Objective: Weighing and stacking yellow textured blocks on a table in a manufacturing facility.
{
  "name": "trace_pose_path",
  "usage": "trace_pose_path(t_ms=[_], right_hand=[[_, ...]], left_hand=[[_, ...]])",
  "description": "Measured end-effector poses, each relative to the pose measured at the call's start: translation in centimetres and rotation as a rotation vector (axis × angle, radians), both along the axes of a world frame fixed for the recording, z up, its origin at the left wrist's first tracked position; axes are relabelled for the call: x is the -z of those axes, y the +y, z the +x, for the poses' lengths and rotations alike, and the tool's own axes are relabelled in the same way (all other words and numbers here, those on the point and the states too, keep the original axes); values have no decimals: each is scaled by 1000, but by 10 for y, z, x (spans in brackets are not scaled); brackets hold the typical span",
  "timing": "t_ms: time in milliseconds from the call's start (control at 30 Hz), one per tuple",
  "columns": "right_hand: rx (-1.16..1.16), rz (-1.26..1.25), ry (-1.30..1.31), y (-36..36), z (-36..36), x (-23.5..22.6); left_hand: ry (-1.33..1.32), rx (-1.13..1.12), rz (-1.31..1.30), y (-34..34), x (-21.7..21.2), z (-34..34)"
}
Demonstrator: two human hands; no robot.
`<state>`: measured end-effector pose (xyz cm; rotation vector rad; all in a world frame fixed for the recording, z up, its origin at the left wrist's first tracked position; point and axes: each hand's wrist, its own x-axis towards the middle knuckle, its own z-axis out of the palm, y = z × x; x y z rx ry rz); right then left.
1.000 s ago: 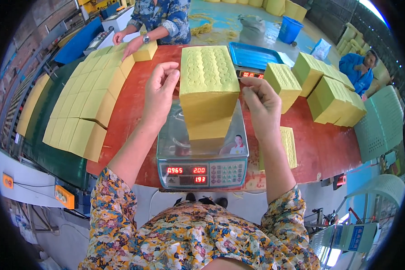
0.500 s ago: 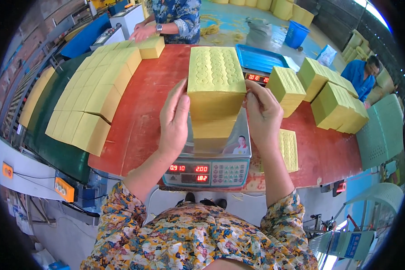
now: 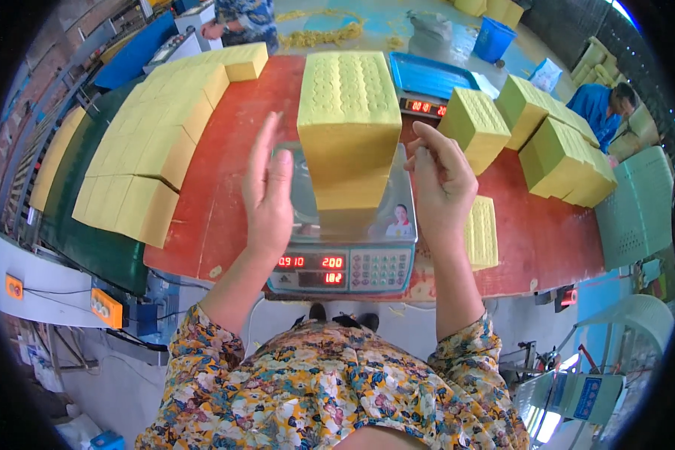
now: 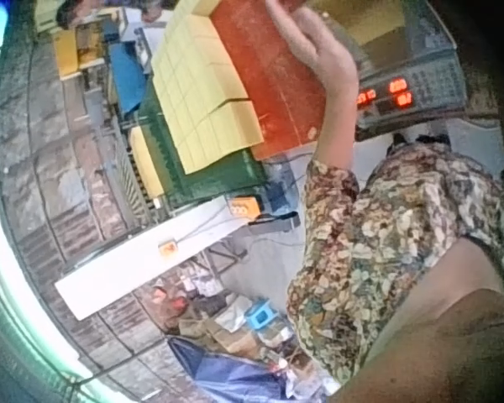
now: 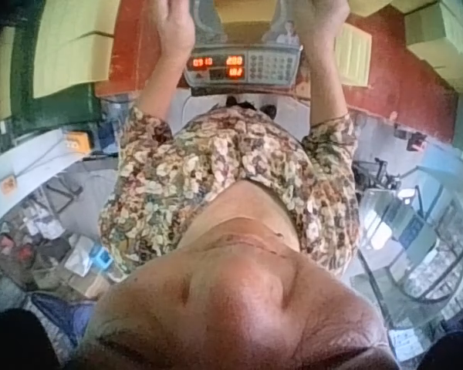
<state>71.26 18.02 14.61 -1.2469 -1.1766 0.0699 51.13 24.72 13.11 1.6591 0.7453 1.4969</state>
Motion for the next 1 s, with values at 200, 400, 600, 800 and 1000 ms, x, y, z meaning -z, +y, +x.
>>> trace_pose_path(t_ms=[200, 400, 600, 800, 1000], right_hand=[[-140, -42, 186, -51, -29, 15], [-244, -97, 299, -58, -25, 33], [-303, -108, 354, -65, -24, 39], [-314, -123, 389, -68, -22, 37], [-305, -114, 367, -55, -20, 35]], left_hand=[[-179, -72, -19, -30, 8, -16], [-182, -110, -58, -40, 14, -21], [-216, -122, -70, -56, 20, -21], [-216, -130, -89, -58, 23, -21], [-204, -111, -62, -42, 16, -21]])
